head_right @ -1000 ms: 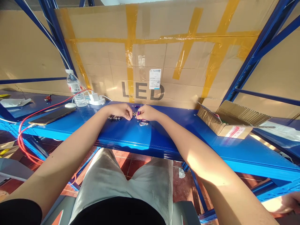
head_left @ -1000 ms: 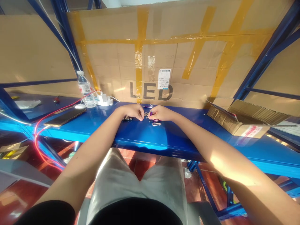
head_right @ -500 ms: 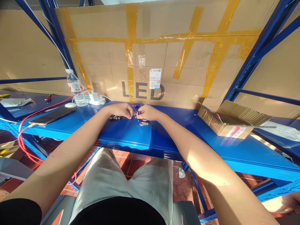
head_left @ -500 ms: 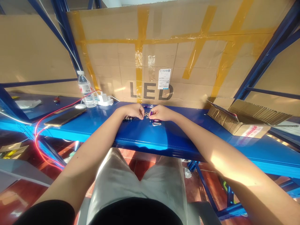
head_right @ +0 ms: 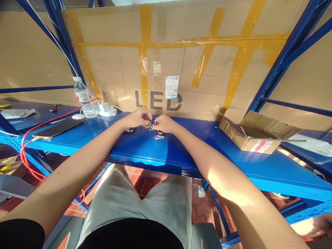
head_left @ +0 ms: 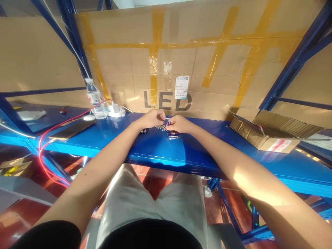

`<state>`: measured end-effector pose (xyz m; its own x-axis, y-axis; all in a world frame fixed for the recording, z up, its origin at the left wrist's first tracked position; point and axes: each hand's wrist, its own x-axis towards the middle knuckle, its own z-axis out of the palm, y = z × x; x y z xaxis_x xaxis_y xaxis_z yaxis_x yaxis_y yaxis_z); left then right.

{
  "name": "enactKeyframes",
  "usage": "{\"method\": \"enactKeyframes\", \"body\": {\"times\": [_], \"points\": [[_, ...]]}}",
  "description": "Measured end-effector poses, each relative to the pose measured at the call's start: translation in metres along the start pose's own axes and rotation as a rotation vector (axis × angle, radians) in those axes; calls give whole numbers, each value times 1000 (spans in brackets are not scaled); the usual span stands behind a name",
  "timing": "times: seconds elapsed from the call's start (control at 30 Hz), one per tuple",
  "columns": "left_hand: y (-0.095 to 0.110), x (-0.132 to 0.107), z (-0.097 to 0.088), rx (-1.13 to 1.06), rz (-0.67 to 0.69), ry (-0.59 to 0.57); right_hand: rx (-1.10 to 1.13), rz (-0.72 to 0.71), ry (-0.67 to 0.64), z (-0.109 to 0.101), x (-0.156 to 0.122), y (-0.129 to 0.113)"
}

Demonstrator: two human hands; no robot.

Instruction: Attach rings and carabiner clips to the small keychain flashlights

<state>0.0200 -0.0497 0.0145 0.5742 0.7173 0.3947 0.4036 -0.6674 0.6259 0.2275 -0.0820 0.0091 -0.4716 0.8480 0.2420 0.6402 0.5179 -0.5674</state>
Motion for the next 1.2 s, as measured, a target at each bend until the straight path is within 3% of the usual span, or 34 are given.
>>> {"method": "enactKeyframes", "body": {"times": [0.17,0.47,0.8,1.2], "points": [[12,4,12,-98,120,142,-78,31,76,1,2,3],[20,1,21,20,185,218,-181,-1,179,0,4,5],[23,-1,27,99,265,251,-15,-93,220,-1,9,13],[28,-3,29,145,317,286,152,-167,166,-4,11,19]]}}
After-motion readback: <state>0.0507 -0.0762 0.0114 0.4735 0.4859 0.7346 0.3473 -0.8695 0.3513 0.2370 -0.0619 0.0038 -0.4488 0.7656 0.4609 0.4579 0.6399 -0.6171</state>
